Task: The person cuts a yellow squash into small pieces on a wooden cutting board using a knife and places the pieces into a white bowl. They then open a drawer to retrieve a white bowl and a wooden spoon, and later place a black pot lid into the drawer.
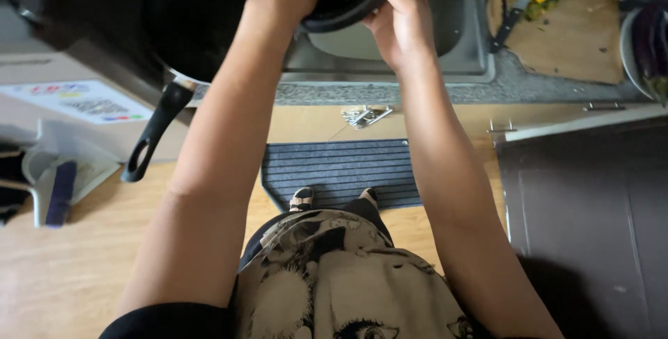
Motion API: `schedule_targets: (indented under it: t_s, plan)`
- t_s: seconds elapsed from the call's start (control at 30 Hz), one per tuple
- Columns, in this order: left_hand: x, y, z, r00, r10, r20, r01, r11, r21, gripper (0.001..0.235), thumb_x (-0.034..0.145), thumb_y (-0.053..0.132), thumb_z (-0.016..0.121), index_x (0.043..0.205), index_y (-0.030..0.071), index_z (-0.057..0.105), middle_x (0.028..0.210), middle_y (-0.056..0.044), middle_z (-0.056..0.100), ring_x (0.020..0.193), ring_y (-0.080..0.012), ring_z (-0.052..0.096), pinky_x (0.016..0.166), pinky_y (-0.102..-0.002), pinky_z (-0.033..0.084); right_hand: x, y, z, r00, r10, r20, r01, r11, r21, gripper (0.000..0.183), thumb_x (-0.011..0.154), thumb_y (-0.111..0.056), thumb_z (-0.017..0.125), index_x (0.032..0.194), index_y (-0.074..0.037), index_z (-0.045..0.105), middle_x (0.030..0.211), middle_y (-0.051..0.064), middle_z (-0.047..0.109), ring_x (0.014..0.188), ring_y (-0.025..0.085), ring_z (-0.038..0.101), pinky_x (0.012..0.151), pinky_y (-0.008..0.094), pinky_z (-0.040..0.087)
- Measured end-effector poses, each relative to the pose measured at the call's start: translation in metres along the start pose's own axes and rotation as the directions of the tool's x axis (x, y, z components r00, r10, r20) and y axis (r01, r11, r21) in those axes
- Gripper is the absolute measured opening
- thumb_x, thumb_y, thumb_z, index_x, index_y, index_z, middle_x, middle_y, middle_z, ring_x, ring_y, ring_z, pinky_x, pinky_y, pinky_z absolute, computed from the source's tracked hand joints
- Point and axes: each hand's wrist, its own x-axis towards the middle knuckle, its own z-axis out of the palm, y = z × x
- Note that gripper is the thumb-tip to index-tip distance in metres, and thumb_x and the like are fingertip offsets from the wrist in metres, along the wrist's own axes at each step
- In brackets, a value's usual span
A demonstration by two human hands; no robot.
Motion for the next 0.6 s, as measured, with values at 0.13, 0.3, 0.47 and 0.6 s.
schedule_targets:
  t_s: [0.13,0.3,0.47,0.6]
  plan:
    - [-0.045,0.048,0.023,0.995,0.092,-0.023,-0.094,0.988,-0.123,0.026,0.093,0.035,0.071,0.089,0.01,0.078,0.07,-0.01,0.076,0.047,-0.0361,0.068,0.039,-0.046,0.052,-0.024,-0.028,-0.027,1.0,-0.002,-0.006,0.001,0.995,-0.098,0.024,0.107,-0.02,0.067,0.129,-0.013,0.061,0.117,0.006,0.069,0.101,0.021,0.07,0.085,0.034,0.057]
    - [0.002,0.065,0.039,0.984,0.177,0.016,-0.167,0.951,-0.262,0.013,0.09,0.022,0.07,0.088,0.01,0.077,0.076,-0.01,0.076,0.056,-0.0354,0.069,0.047,-0.047,0.053,-0.042,-0.051,-0.066,0.996,-0.074,-0.039,0.062,0.966,-0.249,0.011,0.106,-0.018,0.067,0.114,-0.012,0.063,0.101,0.0,0.06,0.086,0.011,0.058,0.079,0.028,0.053]
    - [-0.006,0.07,0.053,0.943,0.215,0.254,-0.191,0.975,-0.118,0.02,0.082,0.01,0.068,0.1,0.02,0.07,0.098,-0.015,0.072,0.076,-0.0414,0.071,0.061,-0.055,0.055,-0.047,-0.073,-0.087,0.965,-0.245,0.095,0.205,0.474,-0.856,0.025,0.112,-0.011,0.068,0.136,-0.008,0.062,0.102,0.002,0.067,0.085,0.011,0.056,0.077,0.027,0.045]
    - [-0.013,0.081,0.054,0.916,0.218,0.336,-0.238,0.971,0.018,0.038,0.085,0.004,0.066,0.114,0.026,0.071,0.104,-0.017,0.069,0.071,-0.0341,0.073,0.058,-0.05,0.058,-0.044,-0.068,-0.119,0.964,-0.255,0.07,0.2,0.53,-0.824,0.028,0.112,-0.014,0.068,0.138,-0.018,0.061,0.103,0.003,0.065,0.084,0.014,0.061,0.073,0.027,0.053]
